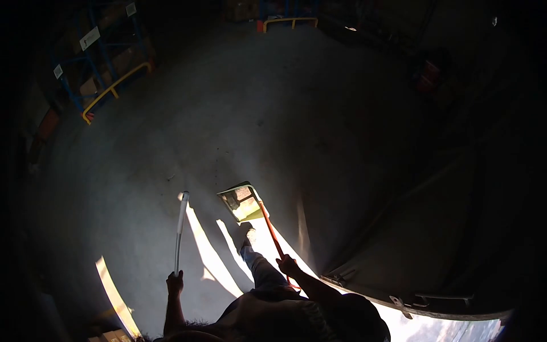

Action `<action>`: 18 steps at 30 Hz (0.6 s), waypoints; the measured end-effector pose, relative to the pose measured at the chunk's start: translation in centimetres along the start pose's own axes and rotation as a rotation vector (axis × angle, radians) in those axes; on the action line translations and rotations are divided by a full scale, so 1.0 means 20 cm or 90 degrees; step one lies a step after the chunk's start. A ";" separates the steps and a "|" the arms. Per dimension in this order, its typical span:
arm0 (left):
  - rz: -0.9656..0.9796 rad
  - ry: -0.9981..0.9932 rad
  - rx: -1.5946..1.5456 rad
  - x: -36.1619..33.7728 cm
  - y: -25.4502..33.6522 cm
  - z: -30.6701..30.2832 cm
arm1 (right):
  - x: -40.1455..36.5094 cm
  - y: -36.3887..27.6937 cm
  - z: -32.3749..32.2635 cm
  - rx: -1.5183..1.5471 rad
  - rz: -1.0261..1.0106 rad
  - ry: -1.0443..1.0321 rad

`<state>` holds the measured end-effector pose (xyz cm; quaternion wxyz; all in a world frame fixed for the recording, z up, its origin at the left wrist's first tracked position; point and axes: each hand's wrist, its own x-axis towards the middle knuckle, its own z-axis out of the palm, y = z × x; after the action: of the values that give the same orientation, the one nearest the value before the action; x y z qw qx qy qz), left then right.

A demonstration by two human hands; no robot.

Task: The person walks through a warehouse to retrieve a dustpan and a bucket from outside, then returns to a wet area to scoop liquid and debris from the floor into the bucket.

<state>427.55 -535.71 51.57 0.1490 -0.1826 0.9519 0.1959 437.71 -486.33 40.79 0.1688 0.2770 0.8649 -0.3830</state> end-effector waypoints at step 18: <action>0.113 0.027 -0.498 3.36 1.56 -0.21 | 2.94 -0.65 -1.21 1.188 0.487 -0.143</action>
<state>354.19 -530.13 41.28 0.0310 -0.1464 0.8205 0.5517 381.47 -454.68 34.35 0.0766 0.5188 0.0532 -0.8498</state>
